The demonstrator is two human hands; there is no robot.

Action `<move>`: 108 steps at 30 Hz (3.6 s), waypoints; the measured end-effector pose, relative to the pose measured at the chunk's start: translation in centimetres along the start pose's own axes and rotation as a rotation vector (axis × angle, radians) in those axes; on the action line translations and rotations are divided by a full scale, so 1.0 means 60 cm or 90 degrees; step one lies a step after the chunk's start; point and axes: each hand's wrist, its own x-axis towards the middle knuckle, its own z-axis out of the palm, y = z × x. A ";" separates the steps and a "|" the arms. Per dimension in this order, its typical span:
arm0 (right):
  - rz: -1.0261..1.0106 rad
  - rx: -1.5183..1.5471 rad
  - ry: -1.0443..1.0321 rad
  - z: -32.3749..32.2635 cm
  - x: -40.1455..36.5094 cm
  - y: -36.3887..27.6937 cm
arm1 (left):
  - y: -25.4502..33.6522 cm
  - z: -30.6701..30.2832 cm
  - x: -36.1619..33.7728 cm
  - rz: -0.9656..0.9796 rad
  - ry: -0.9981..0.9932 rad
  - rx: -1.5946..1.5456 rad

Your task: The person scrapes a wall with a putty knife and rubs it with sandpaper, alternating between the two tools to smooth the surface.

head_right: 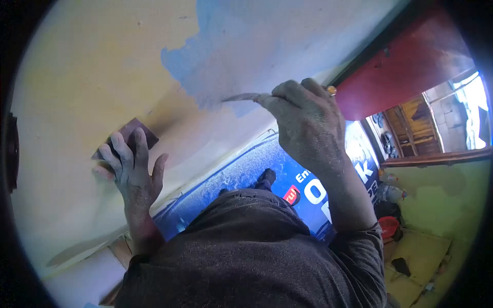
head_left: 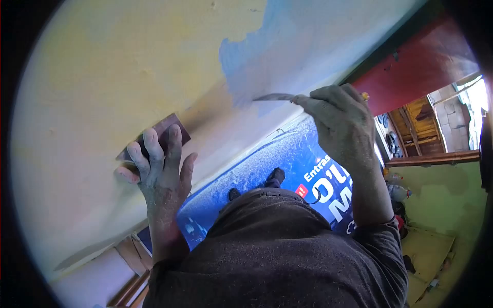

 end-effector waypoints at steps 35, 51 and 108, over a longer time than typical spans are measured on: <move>-0.006 0.021 -0.052 0.018 -0.026 -0.004 | 0.012 0.011 -0.001 -0.039 0.020 0.002; 0.300 0.232 -0.093 0.082 -0.143 0.028 | -0.001 0.016 -0.008 0.004 0.256 -0.170; 0.127 0.275 0.201 0.070 -0.049 -0.105 | -0.010 -0.071 0.155 0.241 0.461 -0.399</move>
